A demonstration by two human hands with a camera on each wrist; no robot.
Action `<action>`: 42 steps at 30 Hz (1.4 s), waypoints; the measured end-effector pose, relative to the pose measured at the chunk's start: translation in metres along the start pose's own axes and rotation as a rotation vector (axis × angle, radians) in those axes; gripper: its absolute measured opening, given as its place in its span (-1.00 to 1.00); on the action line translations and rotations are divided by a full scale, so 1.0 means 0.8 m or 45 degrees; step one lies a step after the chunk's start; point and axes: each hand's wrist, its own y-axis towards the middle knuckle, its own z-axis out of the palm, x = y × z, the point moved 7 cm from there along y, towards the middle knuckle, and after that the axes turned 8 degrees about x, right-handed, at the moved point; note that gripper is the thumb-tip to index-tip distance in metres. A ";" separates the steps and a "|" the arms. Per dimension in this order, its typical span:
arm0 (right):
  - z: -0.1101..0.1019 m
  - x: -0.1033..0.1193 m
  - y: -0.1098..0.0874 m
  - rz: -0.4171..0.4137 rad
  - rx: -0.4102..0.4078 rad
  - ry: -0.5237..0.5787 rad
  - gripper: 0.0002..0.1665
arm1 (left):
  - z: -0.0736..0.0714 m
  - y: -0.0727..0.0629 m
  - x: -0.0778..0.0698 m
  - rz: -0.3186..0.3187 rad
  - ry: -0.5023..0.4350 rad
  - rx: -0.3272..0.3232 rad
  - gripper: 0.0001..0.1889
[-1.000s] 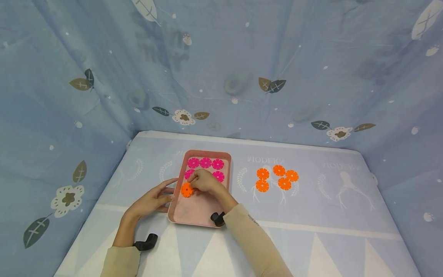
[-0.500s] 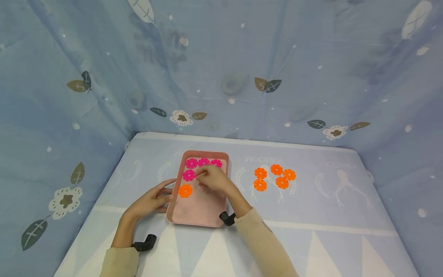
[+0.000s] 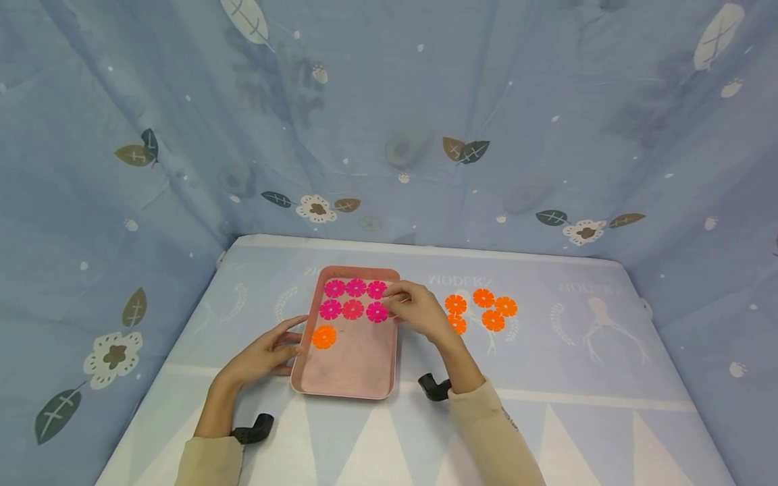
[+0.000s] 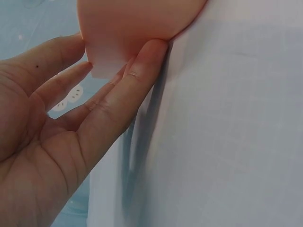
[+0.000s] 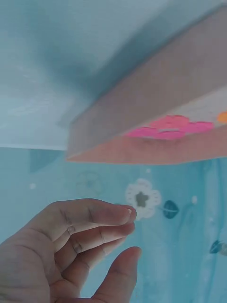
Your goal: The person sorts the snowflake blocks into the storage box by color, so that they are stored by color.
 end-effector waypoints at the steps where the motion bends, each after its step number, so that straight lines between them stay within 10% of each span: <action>1: -0.005 -0.002 -0.004 -0.001 -0.010 -0.009 -0.66 | 0.000 0.000 0.000 0.000 0.002 -0.002 -0.35; 22: -0.098 -0.052 -0.079 0.134 -0.216 -0.079 -0.57 | -0.001 0.001 0.000 -0.020 -0.001 -0.022 -0.36; 42: -0.125 -0.099 -0.100 0.236 -0.370 -0.127 -0.52 | 0.000 -0.001 -0.002 0.002 0.007 0.004 -0.35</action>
